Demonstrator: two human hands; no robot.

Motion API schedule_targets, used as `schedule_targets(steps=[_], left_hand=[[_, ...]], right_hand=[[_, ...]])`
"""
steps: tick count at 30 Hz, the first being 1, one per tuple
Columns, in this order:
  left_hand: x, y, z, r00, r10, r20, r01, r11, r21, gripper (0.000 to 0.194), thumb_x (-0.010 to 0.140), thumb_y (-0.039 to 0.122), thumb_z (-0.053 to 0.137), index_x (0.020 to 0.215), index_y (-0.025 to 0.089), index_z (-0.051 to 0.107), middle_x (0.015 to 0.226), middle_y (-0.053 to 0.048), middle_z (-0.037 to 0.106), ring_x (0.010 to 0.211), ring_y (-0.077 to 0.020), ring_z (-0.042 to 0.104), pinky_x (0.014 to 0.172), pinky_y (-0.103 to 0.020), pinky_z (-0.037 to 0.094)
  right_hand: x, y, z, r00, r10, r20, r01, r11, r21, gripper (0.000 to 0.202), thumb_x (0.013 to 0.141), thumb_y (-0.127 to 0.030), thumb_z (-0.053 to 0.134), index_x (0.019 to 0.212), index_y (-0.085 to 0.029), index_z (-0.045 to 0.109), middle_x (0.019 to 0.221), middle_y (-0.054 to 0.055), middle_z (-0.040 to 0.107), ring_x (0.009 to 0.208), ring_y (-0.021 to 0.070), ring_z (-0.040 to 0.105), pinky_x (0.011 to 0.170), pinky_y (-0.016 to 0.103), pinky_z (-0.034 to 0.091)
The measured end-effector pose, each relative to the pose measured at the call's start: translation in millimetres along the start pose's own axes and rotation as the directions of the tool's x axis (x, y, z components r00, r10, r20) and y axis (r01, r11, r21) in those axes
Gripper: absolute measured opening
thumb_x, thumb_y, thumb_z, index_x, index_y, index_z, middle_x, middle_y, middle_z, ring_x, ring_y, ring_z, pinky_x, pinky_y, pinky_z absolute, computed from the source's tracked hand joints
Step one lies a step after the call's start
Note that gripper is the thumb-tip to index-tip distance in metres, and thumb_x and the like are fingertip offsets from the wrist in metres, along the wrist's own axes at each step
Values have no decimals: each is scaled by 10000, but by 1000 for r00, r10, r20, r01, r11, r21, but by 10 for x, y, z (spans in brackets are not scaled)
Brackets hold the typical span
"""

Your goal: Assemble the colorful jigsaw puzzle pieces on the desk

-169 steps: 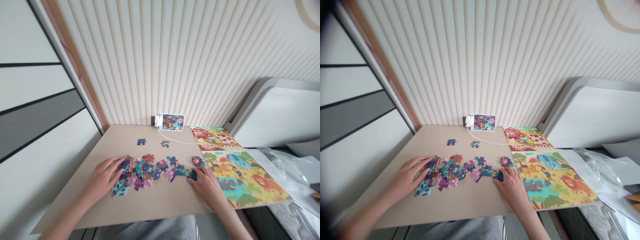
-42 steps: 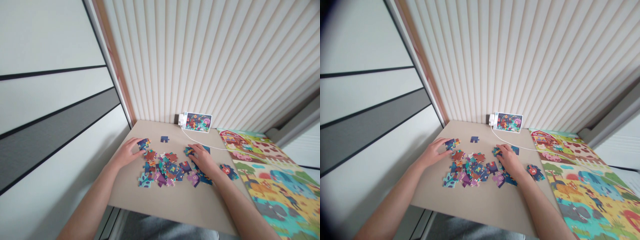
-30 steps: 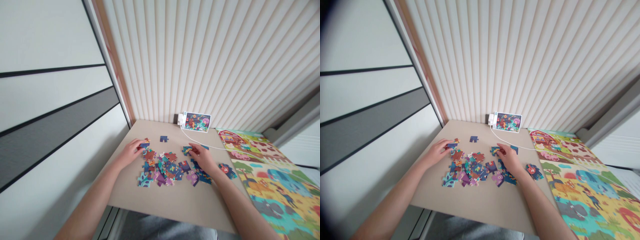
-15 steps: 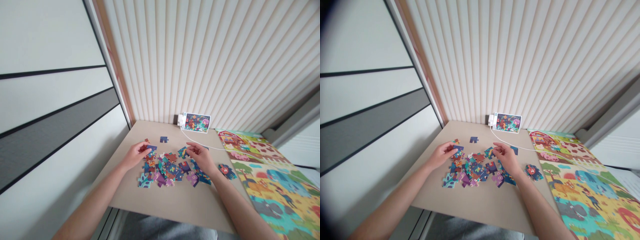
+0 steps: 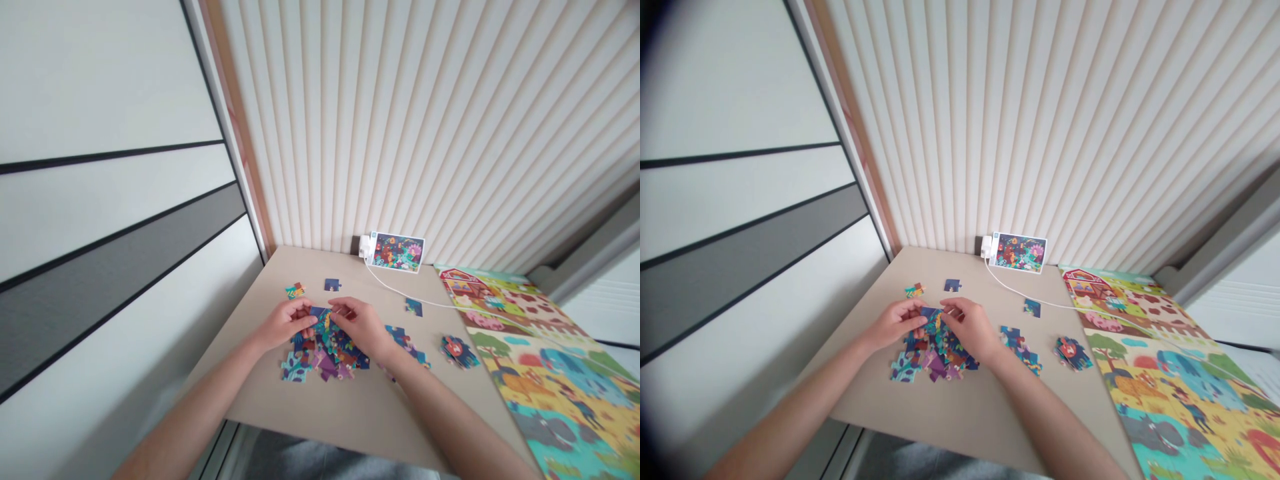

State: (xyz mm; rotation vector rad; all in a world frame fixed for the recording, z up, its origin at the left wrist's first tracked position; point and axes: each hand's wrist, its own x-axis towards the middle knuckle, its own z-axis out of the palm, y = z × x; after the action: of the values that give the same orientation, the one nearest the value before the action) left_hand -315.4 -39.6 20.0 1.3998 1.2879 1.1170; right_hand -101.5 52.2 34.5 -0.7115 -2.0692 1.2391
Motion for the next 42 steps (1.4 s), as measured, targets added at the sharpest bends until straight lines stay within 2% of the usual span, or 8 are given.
schedule_targets(steps=[4,7,10,14,18,27,37,42], left_hand=[[-10,5,-1,997,21,78,-24,999,40,362,894,490,664,1109,199,654,874,-50,732,729,-198,705,695,-339,589],[-11,-41,-149,989,139,-60,-120,960,252,357,946,479,587,1183,224,663,1056,-78,736,912,-224,710,824,-367,582],[-32,-95,-375,941,301,-155,-157,794,588,334,941,472,593,1172,252,692,1089,-76,721,1048,-245,670,965,-407,525],[-72,-154,-558,961,274,-32,-151,622,768,471,860,534,695,1267,297,670,1256,-89,654,1189,-284,599,1061,-444,452],[-69,-177,-538,976,205,70,-179,584,792,481,826,548,734,1243,313,685,1247,-83,649,1193,-287,592,1064,-437,438],[-76,-177,-504,972,227,61,-190,604,774,510,806,502,760,1251,280,647,1238,-93,657,1177,-287,599,1034,-423,465],[118,-361,-644,886,400,-235,20,474,880,441,893,470,650,1266,235,620,1196,-100,649,1166,-294,584,1037,-436,442],[212,-482,-698,893,364,-265,81,450,890,424,922,475,608,1249,206,625,1172,-111,655,1147,-291,587,1017,-444,450]], right_hand=[[-55,-64,-13,997,-50,63,58,990,-130,281,888,-341,651,1145,-259,732,918,31,737,740,167,640,739,319,539],[-77,-74,-197,996,-84,41,89,985,-146,291,906,-368,632,1154,-255,734,952,46,741,769,180,646,750,328,541],[-95,46,-483,994,-38,-107,24,991,-128,320,907,-421,630,1151,-240,730,1024,64,742,802,198,658,766,348,544],[-177,338,-802,952,96,-291,-126,988,-87,439,884,-504,646,1184,-189,706,903,70,740,748,207,644,684,337,529],[-290,537,-914,928,127,-351,-165,983,-81,532,861,-572,646,1191,-159,701,825,68,726,689,201,626,627,328,521],[-385,491,-870,935,82,-344,-152,971,-183,457,898,-559,608,1170,-207,711,950,86,749,729,218,659,669,356,553],[-418,514,-783,961,36,-276,-113,956,-269,340,940,-463,570,1150,-238,715,1052,74,744,780,213,665,733,363,555],[-421,480,-769,963,9,-270,-89,954,-287,334,943,-453,564,1150,-238,713,1046,73,745,772,210,662,725,357,549]])
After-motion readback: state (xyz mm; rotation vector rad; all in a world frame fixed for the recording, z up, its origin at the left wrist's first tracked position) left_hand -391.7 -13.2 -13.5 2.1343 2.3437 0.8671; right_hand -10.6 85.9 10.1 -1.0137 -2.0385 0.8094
